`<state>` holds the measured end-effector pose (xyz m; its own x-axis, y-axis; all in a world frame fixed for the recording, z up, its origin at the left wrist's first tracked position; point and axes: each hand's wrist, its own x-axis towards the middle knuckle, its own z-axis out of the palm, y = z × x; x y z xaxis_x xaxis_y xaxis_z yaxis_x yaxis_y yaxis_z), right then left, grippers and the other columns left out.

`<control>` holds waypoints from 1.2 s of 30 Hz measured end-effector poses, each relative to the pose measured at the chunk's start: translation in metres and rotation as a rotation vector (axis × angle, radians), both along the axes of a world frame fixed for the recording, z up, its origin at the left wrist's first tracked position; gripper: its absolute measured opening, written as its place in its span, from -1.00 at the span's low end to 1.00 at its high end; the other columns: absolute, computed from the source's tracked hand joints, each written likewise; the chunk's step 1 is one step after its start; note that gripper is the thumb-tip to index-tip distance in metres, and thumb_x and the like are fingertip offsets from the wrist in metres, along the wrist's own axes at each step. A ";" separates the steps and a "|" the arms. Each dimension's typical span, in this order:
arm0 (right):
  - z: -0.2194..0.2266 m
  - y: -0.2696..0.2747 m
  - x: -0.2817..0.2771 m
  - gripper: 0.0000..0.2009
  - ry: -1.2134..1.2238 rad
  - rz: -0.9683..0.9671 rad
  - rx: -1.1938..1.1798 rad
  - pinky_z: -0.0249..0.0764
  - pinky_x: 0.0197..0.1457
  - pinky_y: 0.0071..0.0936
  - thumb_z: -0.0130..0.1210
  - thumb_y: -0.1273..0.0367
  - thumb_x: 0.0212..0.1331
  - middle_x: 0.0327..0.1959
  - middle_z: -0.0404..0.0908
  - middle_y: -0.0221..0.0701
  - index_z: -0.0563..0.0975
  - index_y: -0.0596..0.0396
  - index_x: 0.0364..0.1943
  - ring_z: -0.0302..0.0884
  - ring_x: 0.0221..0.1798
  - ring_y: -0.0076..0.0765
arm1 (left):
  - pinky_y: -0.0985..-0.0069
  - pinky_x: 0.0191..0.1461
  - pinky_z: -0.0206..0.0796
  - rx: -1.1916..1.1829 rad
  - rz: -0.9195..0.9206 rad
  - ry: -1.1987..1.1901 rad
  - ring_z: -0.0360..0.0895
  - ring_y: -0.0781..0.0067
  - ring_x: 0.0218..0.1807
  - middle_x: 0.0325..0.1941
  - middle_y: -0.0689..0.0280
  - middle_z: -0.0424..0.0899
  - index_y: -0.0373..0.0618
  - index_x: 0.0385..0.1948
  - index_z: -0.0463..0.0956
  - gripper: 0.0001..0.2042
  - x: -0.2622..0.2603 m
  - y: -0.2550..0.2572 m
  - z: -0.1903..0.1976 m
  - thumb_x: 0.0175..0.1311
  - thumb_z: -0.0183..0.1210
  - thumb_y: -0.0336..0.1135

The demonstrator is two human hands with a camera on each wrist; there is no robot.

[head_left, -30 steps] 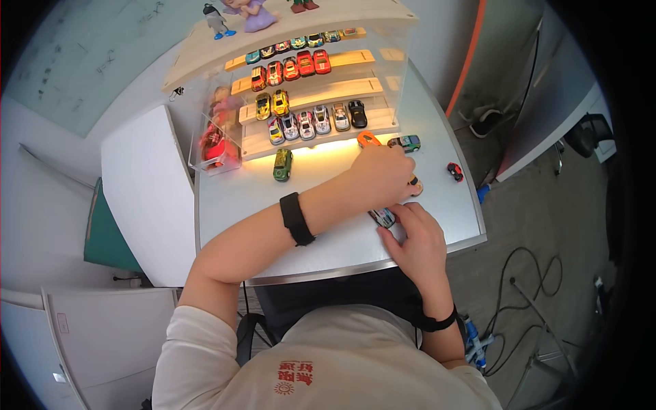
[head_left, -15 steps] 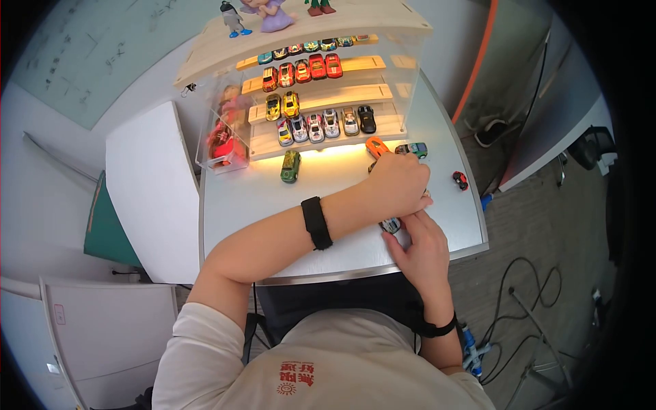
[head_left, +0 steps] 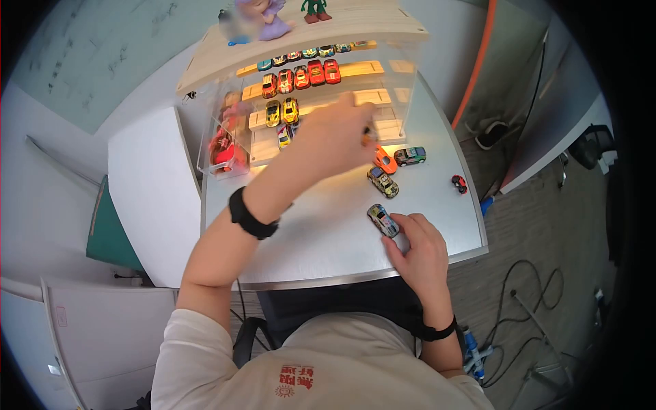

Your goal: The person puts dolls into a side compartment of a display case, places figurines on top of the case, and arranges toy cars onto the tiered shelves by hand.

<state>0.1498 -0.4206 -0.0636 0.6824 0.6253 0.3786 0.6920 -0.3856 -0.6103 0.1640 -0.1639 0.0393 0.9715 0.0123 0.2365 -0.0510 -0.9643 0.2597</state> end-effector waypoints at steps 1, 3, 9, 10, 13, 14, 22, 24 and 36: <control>0.000 0.000 0.000 -0.63 -0.005 0.001 -0.006 0.56 -0.09 -0.18 0.44 0.37 0.07 -0.19 0.64 -0.29 0.68 0.09 0.00 0.65 -0.17 -0.03 | 0.13 0.00 0.62 0.099 0.029 -0.019 0.73 -0.02 -0.09 -0.03 0.08 0.64 -0.10 0.13 0.61 -0.53 -0.001 0.014 -0.004 0.19 0.37 -0.13; 0.000 0.000 0.000 -0.63 0.004 0.001 -0.004 0.55 -0.09 -0.18 0.43 0.37 0.07 -0.19 0.64 -0.29 0.68 0.09 0.00 0.65 -0.17 -0.03 | 0.13 -0.01 0.62 0.201 0.056 -0.033 0.73 -0.01 -0.09 -0.02 0.10 0.63 -0.10 0.15 0.59 -0.52 -0.003 0.034 -0.009 0.20 0.37 -0.15; 0.000 -0.001 0.000 -0.63 0.011 -0.003 -0.009 0.56 -0.08 -0.18 0.43 0.37 0.08 -0.18 0.65 -0.30 0.68 0.08 0.01 0.65 -0.16 -0.03 | 0.15 -0.04 0.61 0.389 0.119 0.037 0.73 -0.03 -0.12 -0.05 0.07 0.62 -0.17 0.05 0.55 -0.59 -0.002 0.064 -0.017 0.20 0.35 -0.22; 0.000 -0.001 0.000 -0.63 0.016 0.002 -0.013 0.56 -0.07 -0.19 0.43 0.37 0.08 -0.18 0.64 -0.31 0.69 0.07 0.01 0.65 -0.15 -0.04 | 0.14 -0.06 0.60 0.389 0.132 0.024 0.73 -0.04 -0.13 -0.08 0.06 0.62 -0.19 0.01 0.52 -0.61 -0.002 0.065 -0.017 0.19 0.35 -0.24; 0.000 -0.002 0.000 -0.62 0.018 0.000 -0.016 0.56 -0.07 -0.19 0.44 0.37 0.08 -0.17 0.64 -0.31 0.69 0.07 0.02 0.65 -0.15 -0.04 | 0.11 -0.10 0.58 0.391 0.127 -0.029 0.73 -0.05 -0.17 -0.14 0.03 0.62 -0.21 -0.05 0.46 -0.63 0.001 0.067 -0.022 0.19 0.33 -0.26; 0.001 -0.002 0.000 -0.62 0.018 0.000 -0.015 0.56 -0.07 -0.19 0.44 0.37 0.08 -0.17 0.64 -0.31 0.69 0.07 0.02 0.65 -0.15 -0.04 | 0.09 -0.12 0.57 0.391 0.111 -0.063 0.72 -0.06 -0.19 -0.17 0.03 0.62 -0.21 -0.07 0.44 -0.64 0.001 0.068 -0.024 0.19 0.33 -0.26; 0.001 -0.001 0.000 -0.62 0.003 -0.003 -0.023 0.56 -0.07 -0.19 0.44 0.37 0.08 -0.17 0.64 -0.31 0.69 0.08 0.02 0.65 -0.16 -0.04 | 0.08 -0.14 0.58 0.426 0.123 -0.027 0.72 -0.06 -0.23 -0.17 0.06 0.61 -0.19 -0.06 0.47 -0.69 0.000 0.079 -0.033 0.25 0.29 -0.28; 0.001 -0.001 -0.001 -0.62 0.009 0.001 -0.024 0.56 -0.08 -0.19 0.44 0.37 0.08 -0.18 0.64 -0.31 0.69 0.08 0.02 0.65 -0.16 -0.04 | 0.08 -0.14 0.58 0.429 0.135 -0.018 0.72 -0.06 -0.24 -0.16 0.07 0.62 -0.19 -0.06 0.49 -0.70 0.000 0.080 -0.035 0.26 0.29 -0.29; 0.002 -0.001 -0.001 -0.62 0.021 0.000 -0.019 0.56 -0.09 -0.19 0.44 0.37 0.08 -0.19 0.64 -0.30 0.69 0.08 0.02 0.65 -0.17 -0.04 | 0.16 -0.11 0.64 0.456 0.150 -0.042 0.75 -0.02 -0.20 0.00 0.03 0.63 -0.30 0.17 0.52 -0.59 -0.001 0.086 -0.047 0.30 0.27 -0.37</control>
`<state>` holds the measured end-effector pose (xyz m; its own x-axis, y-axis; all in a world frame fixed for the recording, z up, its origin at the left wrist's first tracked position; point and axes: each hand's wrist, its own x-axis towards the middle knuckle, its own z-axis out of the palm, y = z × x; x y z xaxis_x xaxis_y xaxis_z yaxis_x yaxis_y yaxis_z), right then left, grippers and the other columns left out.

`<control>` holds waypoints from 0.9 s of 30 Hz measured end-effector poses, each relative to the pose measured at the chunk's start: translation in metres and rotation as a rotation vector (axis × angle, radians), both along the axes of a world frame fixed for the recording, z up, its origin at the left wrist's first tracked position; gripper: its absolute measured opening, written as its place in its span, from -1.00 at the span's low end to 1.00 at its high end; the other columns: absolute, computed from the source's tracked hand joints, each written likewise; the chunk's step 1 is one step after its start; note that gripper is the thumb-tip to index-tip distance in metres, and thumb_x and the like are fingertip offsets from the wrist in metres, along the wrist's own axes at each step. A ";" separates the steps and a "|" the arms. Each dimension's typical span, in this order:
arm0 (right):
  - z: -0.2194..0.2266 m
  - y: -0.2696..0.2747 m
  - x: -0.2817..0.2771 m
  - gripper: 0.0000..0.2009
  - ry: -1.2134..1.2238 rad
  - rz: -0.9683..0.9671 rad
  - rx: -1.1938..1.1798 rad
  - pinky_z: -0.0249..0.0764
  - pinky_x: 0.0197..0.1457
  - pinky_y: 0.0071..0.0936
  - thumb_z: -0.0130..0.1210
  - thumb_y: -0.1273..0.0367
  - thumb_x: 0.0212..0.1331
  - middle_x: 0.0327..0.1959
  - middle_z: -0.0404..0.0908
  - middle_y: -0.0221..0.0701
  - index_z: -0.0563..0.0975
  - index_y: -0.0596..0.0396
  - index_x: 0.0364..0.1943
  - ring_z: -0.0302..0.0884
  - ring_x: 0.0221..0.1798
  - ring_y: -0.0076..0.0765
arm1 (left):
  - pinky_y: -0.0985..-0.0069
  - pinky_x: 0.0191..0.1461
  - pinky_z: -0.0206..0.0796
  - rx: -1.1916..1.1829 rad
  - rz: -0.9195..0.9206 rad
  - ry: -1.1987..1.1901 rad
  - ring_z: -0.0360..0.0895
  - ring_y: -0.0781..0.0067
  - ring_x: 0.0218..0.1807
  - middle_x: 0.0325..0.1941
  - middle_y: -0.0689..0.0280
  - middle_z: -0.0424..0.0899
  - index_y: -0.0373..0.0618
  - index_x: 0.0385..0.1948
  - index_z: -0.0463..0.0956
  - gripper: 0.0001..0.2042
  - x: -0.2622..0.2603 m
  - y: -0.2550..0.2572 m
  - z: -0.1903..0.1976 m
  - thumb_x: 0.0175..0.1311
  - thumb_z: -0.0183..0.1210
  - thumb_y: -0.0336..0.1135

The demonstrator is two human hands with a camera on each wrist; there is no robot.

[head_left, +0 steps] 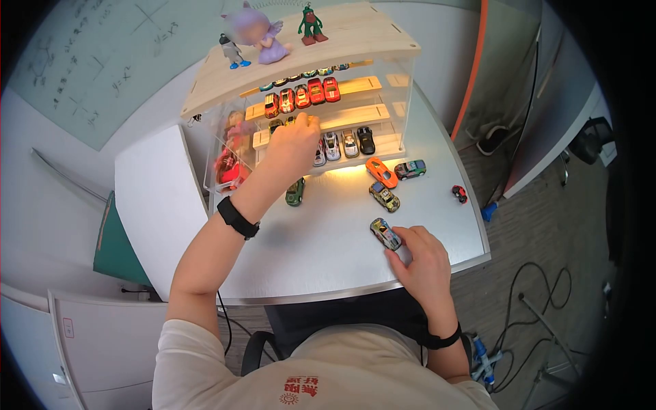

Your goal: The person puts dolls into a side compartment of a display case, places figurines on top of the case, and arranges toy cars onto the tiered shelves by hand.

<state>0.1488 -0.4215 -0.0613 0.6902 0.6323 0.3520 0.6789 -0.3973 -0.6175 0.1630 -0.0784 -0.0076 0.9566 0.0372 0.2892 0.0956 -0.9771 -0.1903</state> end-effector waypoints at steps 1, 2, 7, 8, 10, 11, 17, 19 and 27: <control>0.000 0.000 0.000 -0.63 0.002 -0.002 -0.005 0.56 -0.09 -0.19 0.44 0.37 0.08 -0.19 0.63 -0.30 0.69 0.08 0.02 0.65 -0.17 -0.03 | 0.16 -0.11 0.64 -0.003 0.033 0.034 0.76 -0.02 -0.18 0.02 0.02 0.63 -0.31 0.20 0.50 -0.57 -0.001 -0.001 0.002 0.30 0.25 -0.40; 0.000 0.000 0.000 -0.63 0.001 -0.002 -0.005 0.56 -0.09 -0.19 0.44 0.37 0.08 -0.19 0.63 -0.30 0.69 0.08 0.02 0.65 -0.17 -0.03 | 0.16 -0.10 0.65 -0.006 0.065 0.068 0.77 -0.02 -0.16 0.04 0.00 0.62 -0.32 0.23 0.49 -0.55 -0.001 -0.002 0.003 0.30 0.23 -0.44; 0.001 0.000 0.000 -0.62 0.001 0.000 -0.009 0.56 -0.09 -0.18 0.44 0.37 0.08 -0.18 0.64 -0.29 0.69 0.09 0.03 0.65 -0.17 -0.03 | 0.18 -0.11 0.65 0.013 0.052 0.000 0.78 -0.03 -0.13 0.04 -0.01 0.64 -0.33 0.18 0.50 -0.59 -0.006 -0.004 0.000 0.27 0.19 -0.52; 0.001 0.000 0.000 -0.62 0.000 0.001 -0.010 0.56 -0.09 -0.18 0.44 0.37 0.08 -0.18 0.64 -0.29 0.69 0.09 0.03 0.65 -0.17 -0.03 | 0.18 -0.11 0.66 0.024 0.053 -0.015 0.78 -0.02 -0.12 0.04 0.00 0.66 -0.33 0.14 0.51 -0.62 -0.007 -0.005 0.001 0.26 0.17 -0.54; 0.000 0.000 0.000 -0.62 -0.003 0.002 -0.008 0.56 -0.09 -0.18 0.43 0.37 0.08 -0.18 0.64 -0.29 0.69 0.09 0.02 0.65 -0.17 -0.03 | 0.19 -0.11 0.66 0.031 0.088 0.033 0.78 -0.01 -0.12 0.01 0.02 0.67 -0.31 0.10 0.52 -0.65 -0.003 -0.007 0.008 0.25 0.18 -0.53; 0.000 0.000 0.000 -0.62 -0.004 0.003 -0.009 0.56 -0.09 -0.18 0.43 0.37 0.08 -0.18 0.64 -0.29 0.69 0.09 0.02 0.65 -0.17 -0.03 | 0.19 -0.11 0.66 0.038 0.121 0.082 0.78 0.00 -0.12 -0.02 0.05 0.68 -0.29 0.06 0.54 -0.68 -0.002 -0.007 0.011 0.25 0.18 -0.53; -0.001 0.000 0.000 -0.63 0.002 0.000 -0.002 0.56 -0.09 -0.17 0.43 0.38 0.09 -0.18 0.64 -0.29 0.69 0.10 0.02 0.65 -0.16 -0.02 | 0.16 -0.08 0.64 0.008 0.100 0.032 0.78 0.00 -0.11 -0.07 0.10 0.70 -0.20 -0.09 0.55 -0.81 0.000 -0.007 0.011 0.29 0.19 -0.50; -0.001 0.000 0.000 -0.62 0.002 0.000 -0.003 0.56 -0.08 -0.17 0.43 0.38 0.08 -0.18 0.64 -0.29 0.69 0.10 0.02 0.65 -0.16 -0.03 | 0.15 -0.07 0.63 -0.013 0.107 0.028 0.77 0.00 -0.10 -0.08 0.10 0.69 -0.19 -0.10 0.55 -0.84 0.000 -0.007 0.012 0.32 0.20 -0.46; 0.000 0.000 0.000 -0.62 0.009 0.000 -0.003 0.56 -0.08 -0.18 0.44 0.38 0.08 -0.18 0.64 -0.29 0.69 0.10 0.02 0.65 -0.16 -0.03 | 0.11 -0.07 0.62 -0.046 0.107 -0.006 0.76 0.01 -0.09 -0.08 0.12 0.67 -0.15 -0.15 0.57 -0.83 0.004 0.001 0.008 0.37 0.28 -0.31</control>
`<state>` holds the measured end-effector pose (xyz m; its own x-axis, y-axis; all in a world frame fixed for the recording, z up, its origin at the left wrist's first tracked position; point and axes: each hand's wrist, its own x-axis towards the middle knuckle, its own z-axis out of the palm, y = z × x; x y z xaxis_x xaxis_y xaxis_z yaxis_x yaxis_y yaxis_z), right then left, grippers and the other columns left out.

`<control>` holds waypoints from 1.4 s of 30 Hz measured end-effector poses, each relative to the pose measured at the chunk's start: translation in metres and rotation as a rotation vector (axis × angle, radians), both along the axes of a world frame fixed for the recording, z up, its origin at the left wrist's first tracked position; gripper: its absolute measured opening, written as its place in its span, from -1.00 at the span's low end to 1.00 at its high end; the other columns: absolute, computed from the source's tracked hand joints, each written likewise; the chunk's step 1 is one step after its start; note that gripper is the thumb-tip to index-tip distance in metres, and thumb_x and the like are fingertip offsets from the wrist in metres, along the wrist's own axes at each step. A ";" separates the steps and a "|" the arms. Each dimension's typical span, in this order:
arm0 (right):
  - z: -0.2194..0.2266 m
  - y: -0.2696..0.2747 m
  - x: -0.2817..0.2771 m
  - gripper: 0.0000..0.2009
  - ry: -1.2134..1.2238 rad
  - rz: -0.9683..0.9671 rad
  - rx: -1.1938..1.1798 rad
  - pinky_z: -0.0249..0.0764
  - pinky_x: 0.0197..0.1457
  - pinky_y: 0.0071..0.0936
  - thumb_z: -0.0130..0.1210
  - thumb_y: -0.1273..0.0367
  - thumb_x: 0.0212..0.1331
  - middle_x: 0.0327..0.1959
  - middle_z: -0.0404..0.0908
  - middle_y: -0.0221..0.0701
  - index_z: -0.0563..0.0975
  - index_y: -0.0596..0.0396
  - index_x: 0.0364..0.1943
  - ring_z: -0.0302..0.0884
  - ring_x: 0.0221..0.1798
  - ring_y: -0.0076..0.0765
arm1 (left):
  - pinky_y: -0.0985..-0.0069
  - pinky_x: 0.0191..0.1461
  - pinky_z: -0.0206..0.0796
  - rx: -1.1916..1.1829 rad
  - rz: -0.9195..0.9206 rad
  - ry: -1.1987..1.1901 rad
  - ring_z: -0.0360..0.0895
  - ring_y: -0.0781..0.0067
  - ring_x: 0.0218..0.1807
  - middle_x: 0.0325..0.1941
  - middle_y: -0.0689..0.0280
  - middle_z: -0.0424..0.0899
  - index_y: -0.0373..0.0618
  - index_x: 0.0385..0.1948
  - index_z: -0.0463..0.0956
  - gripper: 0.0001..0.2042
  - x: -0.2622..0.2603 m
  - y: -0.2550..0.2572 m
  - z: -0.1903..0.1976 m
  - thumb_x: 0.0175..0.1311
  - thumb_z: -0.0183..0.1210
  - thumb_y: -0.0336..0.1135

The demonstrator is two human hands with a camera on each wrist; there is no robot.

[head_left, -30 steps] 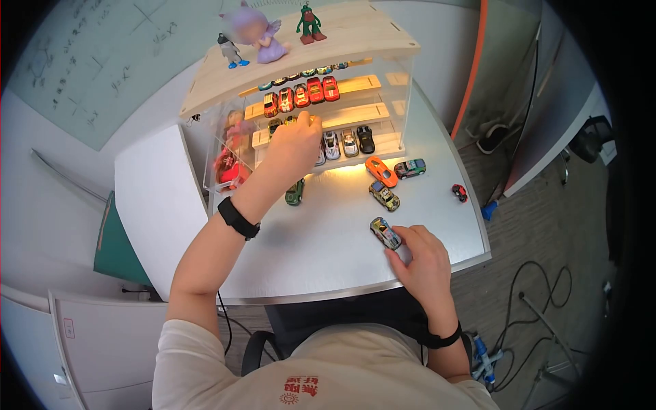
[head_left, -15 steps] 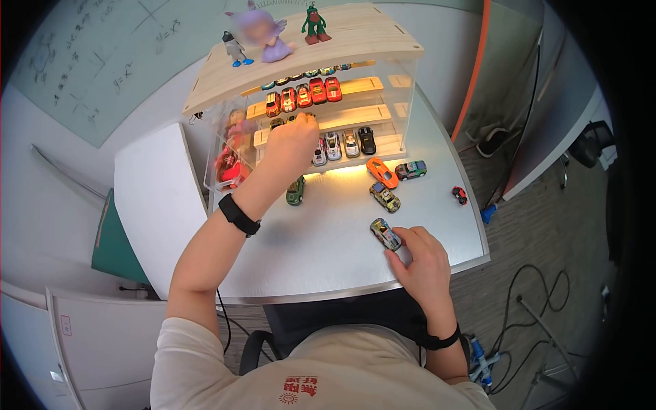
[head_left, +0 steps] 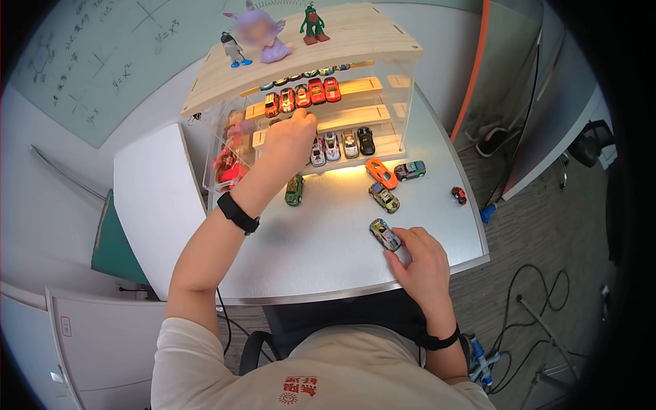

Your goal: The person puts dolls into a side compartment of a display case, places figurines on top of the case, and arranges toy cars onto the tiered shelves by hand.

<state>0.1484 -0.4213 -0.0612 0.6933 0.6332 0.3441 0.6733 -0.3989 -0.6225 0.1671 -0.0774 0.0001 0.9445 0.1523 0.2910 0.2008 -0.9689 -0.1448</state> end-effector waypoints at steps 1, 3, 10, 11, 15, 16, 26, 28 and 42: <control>0.000 0.000 0.000 -0.62 -0.005 -0.001 0.000 0.56 -0.08 -0.18 0.44 0.38 0.07 -0.18 0.64 -0.29 0.69 0.10 0.02 0.65 -0.17 -0.03 | 0.11 -0.07 0.62 0.004 -0.008 -0.007 0.76 0.01 -0.10 -0.08 0.13 0.67 -0.15 -0.15 0.57 -0.83 0.001 0.001 -0.001 0.37 0.29 -0.30; -0.001 0.000 0.000 -0.62 -0.009 -0.002 0.001 0.56 -0.09 -0.18 0.44 0.38 0.07 -0.18 0.64 -0.29 0.69 0.10 0.02 0.65 -0.17 -0.03 | 0.12 -0.06 0.62 0.007 -0.017 -0.014 0.76 0.01 -0.10 -0.07 0.14 0.67 -0.14 -0.15 0.58 -0.82 0.001 0.002 -0.004 0.36 0.30 -0.29; -0.001 -0.001 0.000 -0.62 -0.018 0.006 0.003 0.55 -0.09 -0.18 0.44 0.39 0.06 -0.17 0.64 -0.28 0.68 0.11 0.02 0.65 -0.16 -0.02 | 0.14 -0.06 0.63 -0.023 0.055 -0.014 0.75 0.05 -0.07 -0.05 0.18 0.68 -0.12 -0.10 0.60 -0.78 -0.003 -0.009 0.007 0.34 0.33 -0.26; -0.002 -0.001 0.001 -0.62 -0.014 0.006 -0.001 0.55 -0.09 -0.18 0.44 0.39 0.06 -0.17 0.64 -0.28 0.68 0.11 0.02 0.65 -0.16 -0.02 | 0.14 -0.06 0.63 -0.031 0.071 -0.002 0.75 0.05 -0.06 -0.04 0.19 0.68 -0.11 -0.08 0.61 -0.78 -0.005 -0.012 0.010 0.34 0.33 -0.25; -0.002 -0.001 0.002 -0.63 -0.027 0.011 0.016 0.55 -0.11 -0.17 0.43 0.40 0.06 -0.17 0.64 -0.27 0.68 0.10 0.01 0.64 -0.17 0.00 | 0.17 -0.10 0.62 -0.131 -0.132 -0.148 0.74 0.02 -0.12 -0.10 0.15 0.66 -0.15 -0.09 0.60 -0.78 -0.027 -0.034 0.022 0.36 0.31 -0.25; -0.002 0.000 0.002 -0.63 -0.040 0.014 0.035 0.55 -0.11 -0.17 0.42 0.40 0.06 -0.17 0.64 -0.27 0.68 0.10 0.00 0.64 -0.17 0.00 | 0.17 -0.10 0.62 -0.148 -0.147 -0.131 0.74 0.02 -0.12 -0.10 0.15 0.66 -0.15 -0.09 0.60 -0.78 -0.034 -0.043 0.025 0.36 0.31 -0.25; -0.006 -0.001 0.003 -0.65 -0.073 0.000 0.051 0.57 -0.10 -0.19 0.33 0.49 0.10 -0.07 0.65 -0.28 0.65 0.08 0.03 0.66 -0.19 -0.03 | 0.25 0.09 0.55 -0.560 -0.320 0.292 0.70 0.09 0.01 -0.02 0.12 0.69 -0.19 0.13 0.62 -0.62 -0.090 -0.104 0.010 0.30 0.38 -0.32; -0.007 0.000 0.003 -0.66 -0.079 -0.005 0.066 0.58 -0.09 -0.19 0.33 0.50 0.10 -0.08 0.65 -0.28 0.66 0.08 0.02 0.67 -0.18 -0.03 | 0.22 0.09 0.56 -0.550 -0.359 0.290 0.69 0.05 0.01 0.01 0.12 0.66 -0.17 0.19 0.57 -0.57 -0.095 -0.113 0.004 0.30 0.38 -0.32; -0.004 -0.001 0.004 -0.66 -0.076 0.013 0.050 0.58 -0.10 -0.18 0.32 0.49 0.11 -0.11 0.65 -0.29 0.66 0.06 0.03 0.66 -0.18 -0.02 | 0.19 -0.26 0.58 -0.325 -0.151 0.113 0.71 0.01 -0.27 -0.23 0.12 0.63 -0.18 0.01 0.49 -0.58 -0.044 -0.143 -0.030 0.34 0.36 -0.07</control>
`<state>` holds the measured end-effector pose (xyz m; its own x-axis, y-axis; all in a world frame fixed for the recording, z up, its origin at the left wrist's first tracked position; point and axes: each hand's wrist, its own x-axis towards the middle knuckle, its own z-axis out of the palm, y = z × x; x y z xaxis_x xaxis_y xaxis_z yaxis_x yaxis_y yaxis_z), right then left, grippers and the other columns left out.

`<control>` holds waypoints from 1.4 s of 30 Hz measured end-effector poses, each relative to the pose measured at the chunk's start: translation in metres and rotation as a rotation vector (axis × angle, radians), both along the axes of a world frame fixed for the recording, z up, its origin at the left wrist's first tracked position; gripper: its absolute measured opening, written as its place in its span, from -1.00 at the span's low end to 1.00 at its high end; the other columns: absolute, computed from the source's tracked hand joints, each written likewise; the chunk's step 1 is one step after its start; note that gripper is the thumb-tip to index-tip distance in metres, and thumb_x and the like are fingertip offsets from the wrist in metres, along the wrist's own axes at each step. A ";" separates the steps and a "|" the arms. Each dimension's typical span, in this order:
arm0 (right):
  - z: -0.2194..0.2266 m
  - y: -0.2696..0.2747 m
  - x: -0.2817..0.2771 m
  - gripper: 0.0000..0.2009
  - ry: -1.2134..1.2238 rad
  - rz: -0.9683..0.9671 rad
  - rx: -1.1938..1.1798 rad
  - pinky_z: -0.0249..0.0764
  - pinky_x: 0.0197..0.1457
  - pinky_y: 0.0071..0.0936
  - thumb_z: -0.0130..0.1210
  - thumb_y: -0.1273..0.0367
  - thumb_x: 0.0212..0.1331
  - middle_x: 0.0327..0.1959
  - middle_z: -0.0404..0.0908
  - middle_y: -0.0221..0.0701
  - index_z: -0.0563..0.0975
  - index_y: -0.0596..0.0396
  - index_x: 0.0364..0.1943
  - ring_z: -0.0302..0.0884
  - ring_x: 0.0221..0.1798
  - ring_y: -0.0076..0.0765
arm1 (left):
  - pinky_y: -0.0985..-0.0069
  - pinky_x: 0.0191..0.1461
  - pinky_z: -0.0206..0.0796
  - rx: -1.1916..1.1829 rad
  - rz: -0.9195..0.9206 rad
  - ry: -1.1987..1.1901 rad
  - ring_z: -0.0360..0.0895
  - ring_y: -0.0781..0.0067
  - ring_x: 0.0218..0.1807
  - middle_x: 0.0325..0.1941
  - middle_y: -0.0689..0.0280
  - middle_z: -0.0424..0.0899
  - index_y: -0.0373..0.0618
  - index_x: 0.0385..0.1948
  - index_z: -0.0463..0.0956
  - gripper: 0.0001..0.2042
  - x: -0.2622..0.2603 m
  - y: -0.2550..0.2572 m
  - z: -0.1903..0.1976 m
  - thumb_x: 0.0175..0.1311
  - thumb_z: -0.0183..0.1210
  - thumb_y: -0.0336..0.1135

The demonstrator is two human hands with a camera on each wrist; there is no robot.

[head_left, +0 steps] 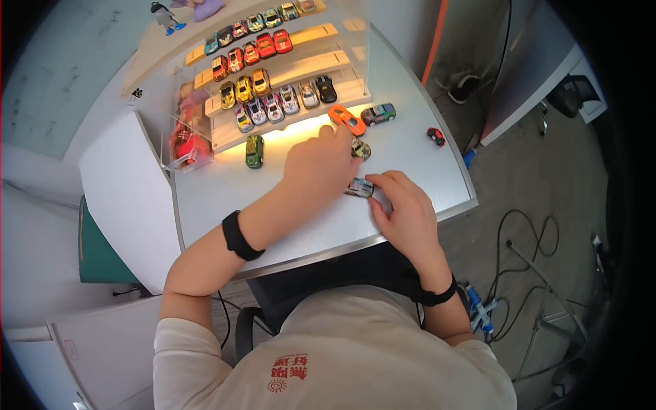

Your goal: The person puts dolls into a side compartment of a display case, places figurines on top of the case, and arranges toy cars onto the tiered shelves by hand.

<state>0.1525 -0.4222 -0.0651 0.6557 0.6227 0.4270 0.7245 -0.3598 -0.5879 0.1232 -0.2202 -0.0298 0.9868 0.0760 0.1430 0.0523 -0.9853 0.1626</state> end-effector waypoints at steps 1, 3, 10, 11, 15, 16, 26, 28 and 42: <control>0.000 0.000 -0.001 -0.65 0.008 -0.007 -0.014 0.57 -0.10 -0.17 0.32 0.49 0.11 -0.11 0.65 -0.29 0.66 0.06 0.04 0.66 -0.19 -0.02 | 0.22 -0.31 0.57 0.028 -0.024 -0.054 0.72 0.07 -0.32 -0.28 0.12 0.63 -0.19 -0.02 0.48 -0.50 0.000 -0.003 -0.002 0.31 0.37 0.06; 0.000 0.000 -0.002 -0.65 0.005 -0.007 -0.016 0.57 -0.09 -0.17 0.33 0.48 0.11 -0.10 0.65 -0.30 0.66 0.05 0.04 0.66 -0.18 -0.02 | 0.25 -0.32 0.56 0.038 -0.027 -0.049 0.72 0.09 -0.33 -0.29 0.13 0.64 -0.20 -0.03 0.48 -0.48 0.005 -0.006 -0.003 0.29 0.38 0.08; -0.002 0.000 -0.002 -0.65 -0.012 -0.016 -0.012 0.57 -0.05 -0.17 0.33 0.47 0.11 -0.04 0.67 -0.31 0.67 0.03 0.03 0.66 -0.14 -0.03 | 0.29 -0.35 0.56 0.103 -0.039 -0.028 0.73 0.16 -0.36 -0.31 0.15 0.67 -0.21 -0.12 0.52 -0.48 0.015 -0.006 -0.012 0.24 0.41 0.11; -0.002 0.000 -0.002 -0.65 -0.012 -0.016 -0.009 0.57 -0.05 -0.17 0.33 0.47 0.11 -0.04 0.67 -0.31 0.67 0.03 0.03 0.66 -0.14 -0.03 | 0.29 -0.36 0.56 0.103 -0.032 -0.019 0.73 0.17 -0.37 -0.33 0.16 0.66 -0.21 -0.12 0.53 -0.50 0.015 -0.006 -0.013 0.24 0.40 0.09; 0.000 0.000 -0.002 -0.65 -0.002 -0.014 -0.022 0.58 -0.06 -0.17 0.33 0.48 0.10 -0.05 0.66 -0.30 0.67 0.03 0.02 0.66 -0.14 -0.03 | 0.30 -0.36 0.57 0.127 -0.029 0.024 0.74 0.18 -0.38 -0.37 0.18 0.66 -0.22 -0.12 0.53 -0.52 0.014 -0.004 -0.011 0.25 0.39 0.05; 0.001 0.001 -0.002 -0.65 0.006 -0.012 -0.027 0.58 -0.06 -0.17 0.33 0.48 0.10 -0.05 0.66 -0.29 0.66 0.03 0.02 0.67 -0.13 -0.02 | 0.30 -0.36 0.57 0.121 -0.042 0.019 0.74 0.18 -0.37 -0.37 0.19 0.66 -0.22 -0.12 0.53 -0.50 0.012 -0.005 -0.006 0.24 0.40 0.08; -0.001 0.000 -0.003 -0.65 0.002 -0.016 -0.032 0.58 -0.04 -0.15 0.34 0.47 0.10 -0.05 0.66 -0.31 0.67 0.04 0.03 0.67 -0.12 -0.02 | 0.36 -0.38 0.56 0.091 -0.064 0.062 0.76 0.24 -0.39 -0.34 0.16 0.70 -0.22 -0.10 0.52 -0.44 0.029 -0.014 -0.001 0.21 0.40 0.15; -0.001 0.000 -0.003 -0.66 -0.004 -0.026 -0.029 0.58 -0.04 -0.16 0.34 0.46 0.10 -0.06 0.66 -0.31 0.67 0.03 0.02 0.67 -0.12 -0.03 | 0.34 -0.38 0.57 0.093 -0.057 0.022 0.76 0.22 -0.40 -0.34 0.15 0.70 -0.23 -0.10 0.52 -0.47 0.029 -0.016 -0.005 0.21 0.39 0.11; -0.002 0.000 -0.002 -0.68 0.001 -0.011 0.000 0.58 -0.05 -0.19 0.34 0.49 0.10 -0.08 0.67 -0.32 0.68 0.06 0.00 0.67 -0.14 -0.07 | 0.12 -0.14 0.62 0.075 -0.052 -0.102 0.75 -0.05 -0.15 -0.17 0.05 0.68 -0.22 0.08 0.42 -0.49 0.031 0.068 0.051 0.22 0.38 -0.11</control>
